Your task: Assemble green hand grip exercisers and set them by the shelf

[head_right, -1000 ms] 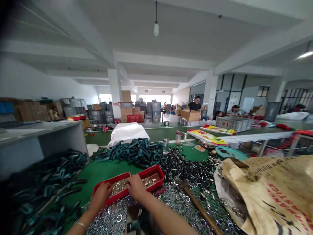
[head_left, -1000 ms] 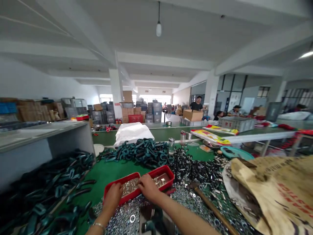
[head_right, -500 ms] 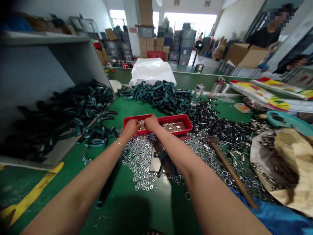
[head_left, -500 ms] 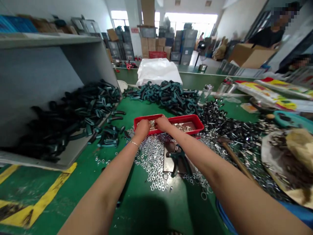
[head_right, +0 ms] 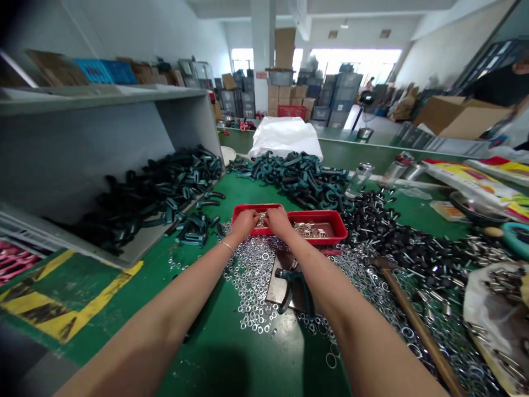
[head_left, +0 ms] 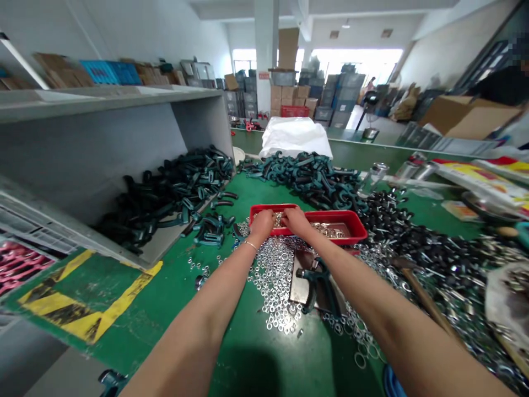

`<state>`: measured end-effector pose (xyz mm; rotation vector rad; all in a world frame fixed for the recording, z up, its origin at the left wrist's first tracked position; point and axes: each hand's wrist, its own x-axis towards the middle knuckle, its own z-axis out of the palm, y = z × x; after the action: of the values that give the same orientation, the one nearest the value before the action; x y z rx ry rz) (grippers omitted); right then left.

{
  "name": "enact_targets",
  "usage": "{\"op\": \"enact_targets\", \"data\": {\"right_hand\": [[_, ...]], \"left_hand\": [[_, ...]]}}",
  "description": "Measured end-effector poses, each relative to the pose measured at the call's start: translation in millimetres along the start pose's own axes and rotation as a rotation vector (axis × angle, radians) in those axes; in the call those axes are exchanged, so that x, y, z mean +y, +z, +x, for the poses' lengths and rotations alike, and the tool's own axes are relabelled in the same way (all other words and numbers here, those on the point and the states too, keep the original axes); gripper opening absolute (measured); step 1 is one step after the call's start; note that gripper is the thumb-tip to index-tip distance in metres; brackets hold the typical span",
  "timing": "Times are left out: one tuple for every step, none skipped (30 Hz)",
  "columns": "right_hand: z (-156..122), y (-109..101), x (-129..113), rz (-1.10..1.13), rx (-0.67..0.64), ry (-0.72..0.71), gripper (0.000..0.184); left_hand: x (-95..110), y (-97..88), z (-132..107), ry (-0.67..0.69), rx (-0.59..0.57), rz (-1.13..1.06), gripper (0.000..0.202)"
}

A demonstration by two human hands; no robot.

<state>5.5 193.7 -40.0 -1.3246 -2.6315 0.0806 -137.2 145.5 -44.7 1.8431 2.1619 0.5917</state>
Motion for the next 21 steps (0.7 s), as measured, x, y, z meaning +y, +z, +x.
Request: {"op": "enact_targets", "data": {"right_hand": [[-1.3,0.1,0.1,0.02,0.025,0.0,0.019],[-2.5,0.0,0.1,0.041,0.048,0.001,0.017],[-3.6,-0.3,-0.1,0.062,0.068,0.002,0.017],[-4.8,-0.7,-0.3,0.082,0.084,0.004,0.018],[-6.2,-1.4,-0.8,0.099,0.097,0.006,0.02],[-7.8,-2.4,-1.5,0.111,0.106,0.008,0.021],[-9.8,-3.7,-2.4,0.118,0.112,0.01,0.022],[-12.1,-5.3,-3.7,0.117,0.115,0.011,0.023],[-14.6,-7.1,-5.2,0.109,0.118,0.011,0.023],[-16.8,-8.8,-6.6,0.096,0.12,0.01,0.022],[-18.6,-10.3,-7.9,0.078,0.123,0.01,0.022],[-19.7,-11.3,-8.7,0.059,0.126,0.009,0.022],[-20.1,-11.7,-8.9,0.04,0.131,0.009,0.022],[-19.8,-11.5,-8.5,0.025,0.135,0.008,0.022],[-19.1,-10.5,-7.6,0.013,0.142,0.008,0.023],[-18.0,-8.8,-6.5,0.006,0.147,0.01,0.023],[-16.9,-6.4,-5.2,0.005,0.153,0.011,0.024],[-15.8,-3.6,-3.9,0.01,0.157,0.011,0.024],[-14.8,-0.4,-2.7,0.021,0.16,0.011,0.024],[-13.9,3.0,-1.5,0.037,0.164,0.01,0.023],[-13.1,6.1,-0.5,0.054,0.169,0.01,0.023]], "left_hand": [[-0.4,0.1,-0.1,0.003,0.002,0.001,0.024],[-0.8,0.4,-0.2,0.006,0.005,0.004,0.024],[-1.2,0.6,-0.3,0.009,0.008,0.007,0.024],[-1.3,0.6,-0.6,0.012,0.011,0.011,0.024],[-0.8,0.3,-1.2,0.016,0.014,0.012,0.024],[0.4,-0.4,-2.4,0.021,0.017,0.012,0.024],[2.3,-1.6,-4.2,0.027,0.018,0.009,0.024],[4.8,-3.3,-6.4,0.034,0.018,0.003,0.023],[7.3,-5.4,-8.9,0.045,0.016,-0.007,0.023],[9.4,-7.4,-11.3,0.057,0.013,-0.017,0.022],[10.4,-9.0,-12.9,0.073,0.011,-0.03,0.023],[10.0,-9.8,-13.3,0.093,0.008,-0.044,0.023],[8.0,-9.5,-12.2,0.109,0.006,-0.056,0.025],[4.5,-7.9,-9.5,0.117,-0.003,-0.06,0.026],[0.0,-5.1,-5.3,0.102,-0.017,-0.054,0.027],[-5.0,-1.5,-0.2,0.082,-0.032,-0.041,0.029],[-10.2,2.4,5.2,0.074,-0.05,-0.03,0.031],[-14.9,6.3,10.3,0.066,-0.064,-0.021,0.033],[-18.9,9.7,14.7,0.06,-0.073,-0.007,0.035],[-22.1,12.5,18.2,0.059,-0.074,0.007,0.036],[-24.4,14.6,20.7,0.059,-0.075,0.022,0.037]]}}
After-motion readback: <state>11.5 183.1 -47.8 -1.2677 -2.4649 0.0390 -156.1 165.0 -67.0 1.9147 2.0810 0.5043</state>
